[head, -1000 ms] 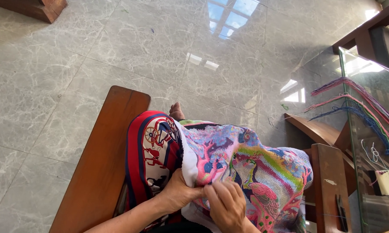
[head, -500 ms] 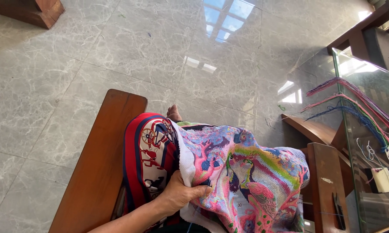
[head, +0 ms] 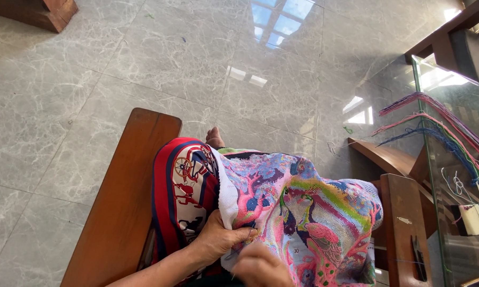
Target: A person is performing cross-stitching on a large, colorful piece of fabric using a needle and thread.
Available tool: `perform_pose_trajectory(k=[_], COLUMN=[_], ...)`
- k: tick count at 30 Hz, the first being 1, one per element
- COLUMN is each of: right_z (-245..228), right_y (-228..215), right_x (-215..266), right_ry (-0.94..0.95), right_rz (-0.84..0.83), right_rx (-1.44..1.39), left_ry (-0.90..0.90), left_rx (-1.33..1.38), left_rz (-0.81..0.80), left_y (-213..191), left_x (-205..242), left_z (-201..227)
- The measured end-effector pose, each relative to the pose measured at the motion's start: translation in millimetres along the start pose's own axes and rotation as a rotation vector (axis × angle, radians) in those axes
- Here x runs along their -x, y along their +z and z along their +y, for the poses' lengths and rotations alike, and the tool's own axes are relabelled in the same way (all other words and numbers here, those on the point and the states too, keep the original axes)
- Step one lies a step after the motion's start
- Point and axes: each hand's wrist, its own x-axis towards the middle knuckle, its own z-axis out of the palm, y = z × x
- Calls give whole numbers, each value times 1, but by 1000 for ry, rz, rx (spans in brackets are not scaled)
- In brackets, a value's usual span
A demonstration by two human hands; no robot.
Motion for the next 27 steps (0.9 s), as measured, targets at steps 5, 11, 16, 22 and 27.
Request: perform_pose_trajectory(k=[5,11,16,22,27], right_z=[44,58,51,52,49], right_y=[-35,-36,-34,-35,-36], right_x=[-16,-21,-26,-25,-28], right_ry=[-268,-352,-365,-349,-362], right_rz=[279,341,329,306,272], right_rx=[617,733,764,748,770], left_ry=[65,104,123,95,79], left_rx=[-47,-24,-17,-30,-29], left_rz=[-79,-116,-115,-96,-73], left_y=[0,4,3,2,1], left_x=[2,5,3,3,0], left_z=[5,14,11,10,3])
